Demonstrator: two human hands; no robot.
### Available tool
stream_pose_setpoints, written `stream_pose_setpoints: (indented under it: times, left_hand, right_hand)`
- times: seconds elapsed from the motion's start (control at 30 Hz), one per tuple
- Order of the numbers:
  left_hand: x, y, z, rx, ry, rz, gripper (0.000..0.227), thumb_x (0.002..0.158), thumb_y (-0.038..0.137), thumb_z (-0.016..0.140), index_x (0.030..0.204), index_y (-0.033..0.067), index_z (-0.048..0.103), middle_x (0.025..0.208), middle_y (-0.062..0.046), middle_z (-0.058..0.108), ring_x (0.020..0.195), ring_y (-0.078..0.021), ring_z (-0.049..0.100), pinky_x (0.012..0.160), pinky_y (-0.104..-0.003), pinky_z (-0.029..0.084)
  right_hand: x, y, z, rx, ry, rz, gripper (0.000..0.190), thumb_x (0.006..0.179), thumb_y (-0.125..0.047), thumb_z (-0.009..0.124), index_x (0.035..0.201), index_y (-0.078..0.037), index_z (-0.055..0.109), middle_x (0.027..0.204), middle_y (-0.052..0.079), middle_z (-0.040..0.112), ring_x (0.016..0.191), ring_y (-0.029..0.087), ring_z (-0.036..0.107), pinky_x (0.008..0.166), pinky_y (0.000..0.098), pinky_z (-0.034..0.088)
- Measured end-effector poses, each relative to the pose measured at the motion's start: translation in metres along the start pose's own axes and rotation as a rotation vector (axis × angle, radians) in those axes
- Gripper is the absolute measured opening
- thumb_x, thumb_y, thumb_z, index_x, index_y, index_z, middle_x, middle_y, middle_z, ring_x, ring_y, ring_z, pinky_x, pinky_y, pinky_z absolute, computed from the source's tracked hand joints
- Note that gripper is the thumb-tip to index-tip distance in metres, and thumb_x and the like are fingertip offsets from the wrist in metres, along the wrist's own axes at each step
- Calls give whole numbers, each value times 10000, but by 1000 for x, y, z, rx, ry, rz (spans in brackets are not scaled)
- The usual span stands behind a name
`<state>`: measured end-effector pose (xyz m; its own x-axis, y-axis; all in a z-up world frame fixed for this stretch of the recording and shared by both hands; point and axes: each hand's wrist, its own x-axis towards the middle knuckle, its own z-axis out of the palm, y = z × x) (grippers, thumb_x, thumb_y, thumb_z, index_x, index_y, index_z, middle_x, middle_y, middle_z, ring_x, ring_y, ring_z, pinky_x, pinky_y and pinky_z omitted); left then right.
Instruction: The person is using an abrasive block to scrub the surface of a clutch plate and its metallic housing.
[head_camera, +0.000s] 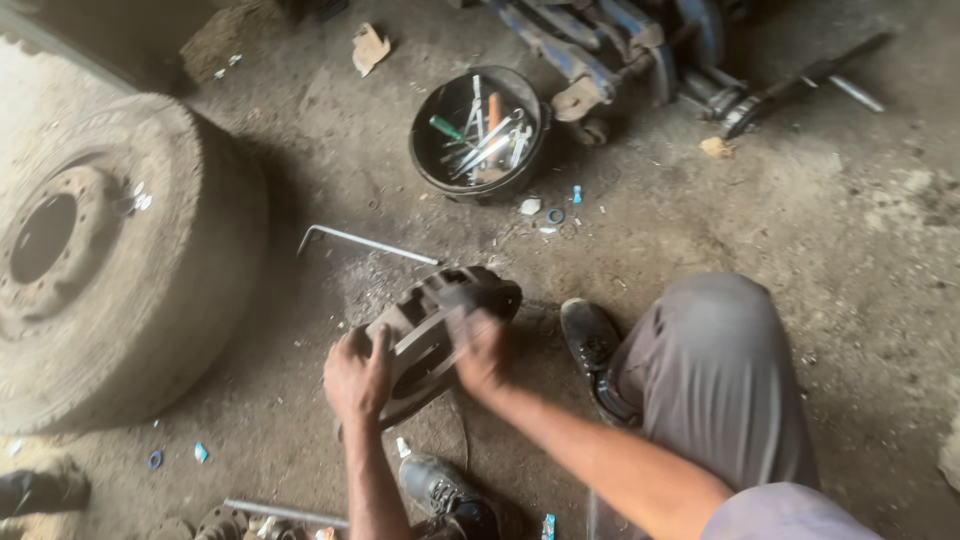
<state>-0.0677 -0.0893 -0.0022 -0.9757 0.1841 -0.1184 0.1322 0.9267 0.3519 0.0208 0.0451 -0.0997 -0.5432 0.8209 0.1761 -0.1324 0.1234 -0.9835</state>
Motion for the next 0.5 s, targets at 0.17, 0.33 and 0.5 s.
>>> stream_pose_setpoints:
  times: [0.17, 0.33, 0.5]
  left_hand:
    - [8, -18, 11, -37, 60, 83, 531, 968, 545, 567, 968, 48, 753, 945, -163, 735, 860, -266, 685, 823, -451, 546]
    - [1, -16, 12, -119, 16, 34, 455, 941, 516, 552, 1101, 143, 758, 974, -124, 735, 829, -223, 702, 826, -451, 574]
    - [-15, 0, 8, -13, 61, 76, 435, 940, 502, 576, 968, 119, 780, 949, -114, 741, 888, -218, 682, 857, -454, 542]
  right_hand:
    - [-9, -63, 0, -49, -83, -507, 340, 1155, -245, 427, 1234, -29, 676, 1223, 214, 734, 1109, 380, 715, 937, 468, 610]
    - [10, 54, 8, 15, -7, 362, 479, 1077, -418, 423, 1157, -61, 733, 807, 131, 740, 553, 197, 541, 509, 334, 436]
    - [53, 222, -27, 5, 335, 524, 346, 1009, -353, 619, 992, -45, 776, 789, 24, 693, 687, 110, 580, 629, 313, 460]
